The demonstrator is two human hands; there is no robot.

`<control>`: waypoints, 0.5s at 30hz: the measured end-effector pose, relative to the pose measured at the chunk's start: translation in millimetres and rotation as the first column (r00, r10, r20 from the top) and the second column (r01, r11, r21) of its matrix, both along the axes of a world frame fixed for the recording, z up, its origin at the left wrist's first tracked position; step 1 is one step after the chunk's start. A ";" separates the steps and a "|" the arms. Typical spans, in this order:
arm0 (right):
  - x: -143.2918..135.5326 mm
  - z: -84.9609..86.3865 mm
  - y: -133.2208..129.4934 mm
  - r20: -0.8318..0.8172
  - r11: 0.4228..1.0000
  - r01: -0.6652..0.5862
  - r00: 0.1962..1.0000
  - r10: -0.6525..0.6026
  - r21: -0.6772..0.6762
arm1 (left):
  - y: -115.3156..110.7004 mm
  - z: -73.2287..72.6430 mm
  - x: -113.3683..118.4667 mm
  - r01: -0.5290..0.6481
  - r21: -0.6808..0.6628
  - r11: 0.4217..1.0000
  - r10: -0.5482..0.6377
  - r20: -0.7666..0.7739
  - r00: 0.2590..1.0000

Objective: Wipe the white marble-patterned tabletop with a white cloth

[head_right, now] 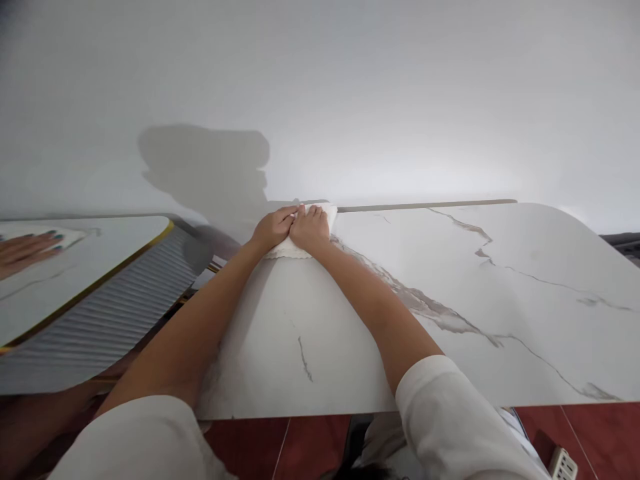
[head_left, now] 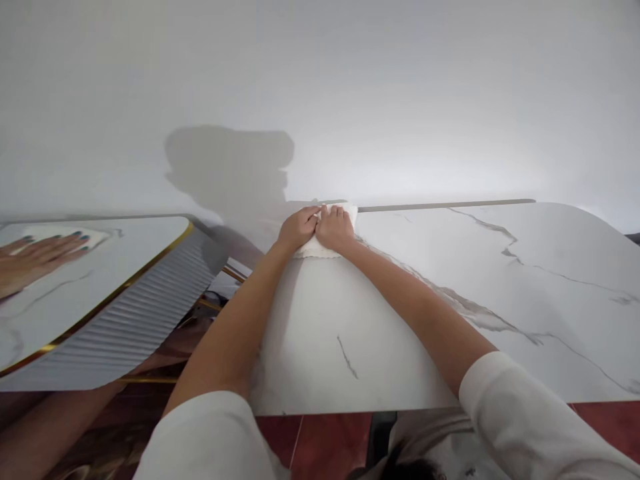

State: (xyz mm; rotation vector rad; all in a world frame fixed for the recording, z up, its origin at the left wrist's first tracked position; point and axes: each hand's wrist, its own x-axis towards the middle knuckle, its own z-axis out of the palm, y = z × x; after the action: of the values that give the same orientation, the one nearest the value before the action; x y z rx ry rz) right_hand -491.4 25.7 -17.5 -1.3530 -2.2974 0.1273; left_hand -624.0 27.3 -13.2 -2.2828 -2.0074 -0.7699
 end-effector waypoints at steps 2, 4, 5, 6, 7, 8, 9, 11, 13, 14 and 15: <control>-3.8 -0.2 -11.3 0.007 1.000 0.013 1.000 -0.013 0.002 | -8.4 0.6 -3.2 0.005 -0.017 1.000 -0.005 -0.021 1.000; -7.4 -0.1 -26.2 0.002 1.000 0.017 1.000 -0.017 0.022 | -20.1 1.3 -6.9 -0.009 -0.037 0.999 0.007 -0.054 0.999; -8.8 0.2 -34.6 -0.001 0.999 0.014 1.000 -0.014 0.032 | -27.2 1.6 -8.8 -0.022 -0.045 0.999 0.019 -0.070 0.997; -10.0 0.6 -43.5 -0.002 0.999 0.009 1.000 -0.009 0.039 | -35.0 1.7 -10.8 -0.036 -0.052 0.998 0.032 -0.081 0.996; -11.1 1.2 -52.6 0.002 0.999 0.001 1.000 -0.001 0.040 | -43.4 1.8 -12.9 -0.049 -0.059 0.997 0.044 -0.087 0.995; -12.0 1.9 -62.0 0.009 0.999 -0.007 1.000 0.006 0.039 | -52.5 1.7 -15.1 -0.059 -0.066 0.996 0.053 -0.089 0.995; -13.0 2.7 -71.4 0.017 0.999 -0.013 1.000 0.013 0.036 | -62.2 1.5 -17.3 -0.062 -0.074 0.995 0.056 -0.087 0.995; -14.9 4.5 -90.7 0.038 0.999 -0.026 0.999 0.025 0.032 | -83.2 0.7 -21.8 -0.064 -0.088 0.994 0.057 -0.078 0.995; -16.6 6.2 -110.7 0.069 0.998 -0.047 0.997 0.045 0.034 | -106.2 -0.2 -25.4 -0.071 -0.089 0.993 0.066 -0.061 0.996; -17.1 7.1 -120.8 0.092 0.997 -0.070 0.994 0.066 0.041 | -118.4 -0.4 -26.6 -0.079 -0.085 0.993 0.075 -0.049 0.996; -17.2 7.9 -131.1 0.116 0.994 -0.100 0.989 0.093 0.051 | -130.8 -0.5 -27.0 -0.089 -0.080 0.993 0.086 -0.037 0.996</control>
State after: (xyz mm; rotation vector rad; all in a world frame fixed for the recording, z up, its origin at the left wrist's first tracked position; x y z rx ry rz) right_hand -508.5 -105.4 -9.6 -1.2505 -2.4429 0.0160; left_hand -651.0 -103.5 -13.7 -2.2152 -2.1462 -0.6518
